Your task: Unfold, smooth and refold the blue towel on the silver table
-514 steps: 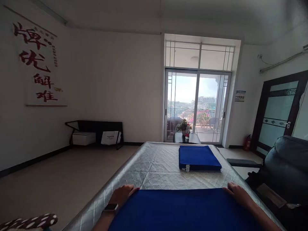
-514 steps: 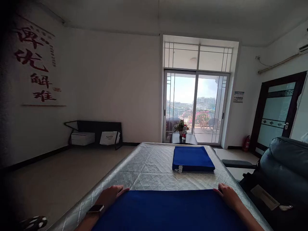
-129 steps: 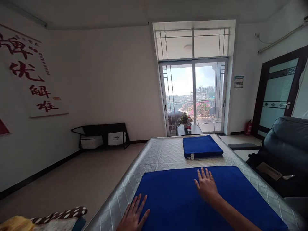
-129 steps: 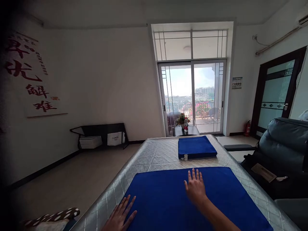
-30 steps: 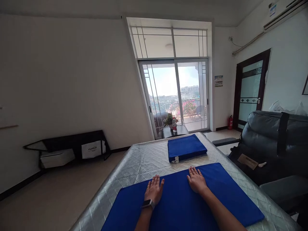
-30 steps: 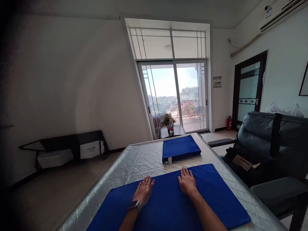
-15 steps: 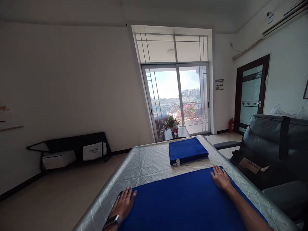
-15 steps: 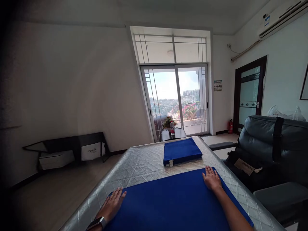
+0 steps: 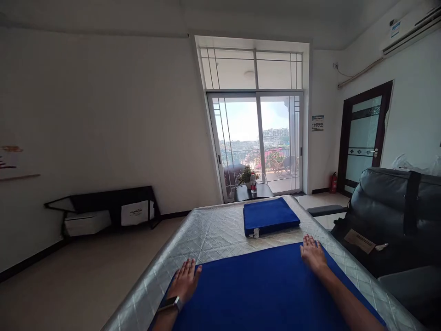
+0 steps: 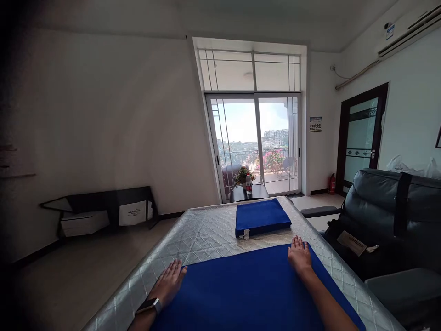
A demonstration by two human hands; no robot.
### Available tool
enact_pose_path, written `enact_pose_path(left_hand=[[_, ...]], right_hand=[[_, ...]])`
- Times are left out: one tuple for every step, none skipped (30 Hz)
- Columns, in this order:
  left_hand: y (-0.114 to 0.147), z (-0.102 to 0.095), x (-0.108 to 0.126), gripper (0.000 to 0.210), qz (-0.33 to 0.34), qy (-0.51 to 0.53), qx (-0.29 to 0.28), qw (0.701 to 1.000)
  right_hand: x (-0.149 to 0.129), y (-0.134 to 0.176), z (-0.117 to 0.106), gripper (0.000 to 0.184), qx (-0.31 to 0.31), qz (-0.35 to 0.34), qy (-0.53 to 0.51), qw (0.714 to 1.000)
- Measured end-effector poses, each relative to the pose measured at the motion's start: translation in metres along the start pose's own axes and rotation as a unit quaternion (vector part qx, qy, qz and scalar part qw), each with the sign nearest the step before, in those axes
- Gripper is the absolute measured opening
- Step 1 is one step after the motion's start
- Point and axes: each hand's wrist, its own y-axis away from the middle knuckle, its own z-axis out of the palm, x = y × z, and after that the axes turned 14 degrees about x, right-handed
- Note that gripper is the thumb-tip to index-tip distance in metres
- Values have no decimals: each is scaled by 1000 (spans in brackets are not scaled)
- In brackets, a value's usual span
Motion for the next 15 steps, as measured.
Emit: enact_pose_path(left_hand=[[-2,-2,20,56,20,21,-8,1000],[-3,-5,43,58,45,45,-14,998],[-4,-7,68,60,86,95,-22,992],[-2,-9,94,62,123,149,-33,981],[0,-10,119,64,151,198,-43,968],[3,-11,141,64,172,215,-47,960],[6,-11,160,64,185,229,-54,954],[9,-10,174,65,189,235,-59,952],[12,-9,183,67,189,236,-62,951],[14,-8,189,69,185,238,-64,951],[16,-7,191,71,181,242,-65,951],[18,-7,191,73,178,246,-67,950],[18,-6,190,75,176,251,-70,949],[19,-6,188,76,174,255,-73,948],[19,-7,187,76,172,258,-75,948]], right_hand=[[-23,5,-6,62,4,-35,-29,999],[-47,11,-12,62,1,-78,-68,995],[-73,17,-16,62,-8,-125,-110,986],[-97,24,-19,62,-18,-165,-149,975],[-119,31,-20,63,-29,-197,-180,963],[-137,37,-20,63,-38,-221,-202,953],[-150,42,-18,63,-47,-238,-213,946],[-160,46,-16,63,-55,-246,-218,943],[-165,48,-13,63,-62,-247,-217,942],[-167,50,-10,63,-68,-244,-213,944],[-167,51,-7,63,-73,-237,-210,946],[-166,52,-5,63,-75,-231,-208,947],[-164,52,-4,63,-76,-227,-208,948],[-163,51,-3,63,-76,-224,-209,949],[-161,51,-3,63,-77,-223,-210,949]])
